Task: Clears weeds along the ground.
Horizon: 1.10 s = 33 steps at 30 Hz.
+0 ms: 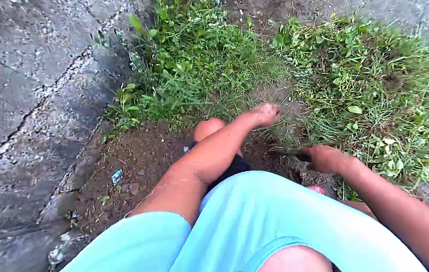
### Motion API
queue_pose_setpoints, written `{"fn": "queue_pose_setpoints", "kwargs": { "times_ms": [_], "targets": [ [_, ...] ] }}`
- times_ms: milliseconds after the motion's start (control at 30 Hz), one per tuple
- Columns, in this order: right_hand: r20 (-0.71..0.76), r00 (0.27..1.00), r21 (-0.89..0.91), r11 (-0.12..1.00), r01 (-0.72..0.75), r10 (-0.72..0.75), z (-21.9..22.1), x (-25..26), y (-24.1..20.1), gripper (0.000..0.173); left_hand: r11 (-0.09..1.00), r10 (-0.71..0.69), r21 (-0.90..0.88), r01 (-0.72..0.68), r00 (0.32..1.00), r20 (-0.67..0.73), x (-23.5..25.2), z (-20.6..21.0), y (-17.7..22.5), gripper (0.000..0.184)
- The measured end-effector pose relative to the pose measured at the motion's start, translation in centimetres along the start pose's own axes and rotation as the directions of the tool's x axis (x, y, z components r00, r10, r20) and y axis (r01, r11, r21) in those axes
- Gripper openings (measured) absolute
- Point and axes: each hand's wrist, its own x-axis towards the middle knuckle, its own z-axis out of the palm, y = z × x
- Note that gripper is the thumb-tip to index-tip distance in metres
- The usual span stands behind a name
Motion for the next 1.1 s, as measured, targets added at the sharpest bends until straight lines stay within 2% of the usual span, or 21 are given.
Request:
{"fn": "queue_pose_setpoints", "kwargs": {
  "times_ms": [133,233,300,400,533,633,733,800,867,933,1000,1033,1100],
  "targets": [
    [0.000,1.000,-0.009,1.000,-0.026,0.026,4.4,-2.0,0.5,0.060,0.997,0.017,0.075,-0.020,0.999,0.036,-0.4,0.6,-0.2,0.026],
    [-0.132,0.990,-0.036,0.997,-0.061,0.056,5.1,-4.3,2.0,0.042,0.997,0.028,0.073,-0.030,0.999,0.034,-0.7,0.1,-0.4,0.027],
    [-0.206,0.975,-0.045,0.995,-0.089,0.078,4.6,-6.5,3.4,0.037,0.997,0.021,0.068,-0.024,0.999,0.048,-0.4,0.4,-0.7,0.025],
    [-0.290,0.951,-0.026,0.993,-0.119,0.106,5.1,-8.9,7.8,0.038,0.995,0.036,0.094,-0.044,0.996,0.084,0.7,1.1,-0.9,0.023],
    [-0.371,0.907,0.136,0.978,-0.161,0.201,8.4,-10.2,13.5,0.039,0.985,0.034,0.158,-0.068,0.977,0.211,2.6,2.9,0.3,0.026],
    [-0.322,0.888,0.274,0.930,-0.244,0.327,10.6,-10.8,15.1,0.040,0.955,-0.040,0.288,-0.073,0.928,0.370,5.8,6.0,1.6,0.025],
    [-0.229,0.886,0.367,0.879,-0.304,0.402,13.2,-11.6,16.0,0.040,0.900,-0.151,0.420,-0.112,0.825,0.544,8.2,10.3,4.4,0.021],
    [-0.126,0.897,0.392,0.852,-0.346,0.423,14.3,-12.0,16.6,0.039,0.883,-0.182,0.440,-0.163,0.745,0.642,9.5,14.0,6.2,0.021],
    [-0.065,0.897,0.434,0.822,-0.368,0.436,15.6,-12.1,17.2,0.040,0.887,-0.146,0.398,-0.233,0.675,0.723,10.1,18.9,7.3,0.023],
    [-0.069,0.889,0.482,0.795,-0.367,0.452,16.3,-12.3,18.1,0.040,0.891,-0.042,0.317,-0.324,0.636,0.771,10.9,25.0,7.1,0.025],
    [-0.081,0.881,0.521,0.774,-0.361,0.466,16.5,-12.3,18.6,0.040,0.883,0.007,0.266,-0.387,0.576,0.817,12.0,28.2,7.4,0.034],
    [-0.098,0.879,0.530,0.772,-0.350,0.466,16.6,-12.2,18.9,0.040,0.897,-0.002,0.253,-0.362,0.570,0.821,12.7,28.8,7.6,0.040],
    [-0.116,0.877,0.548,0.766,-0.335,0.466,16.5,-12.2,19.4,0.040,0.936,-0.033,0.238,-0.260,0.608,0.793,14.3,29.5,7.6,0.052]
  ]
}}
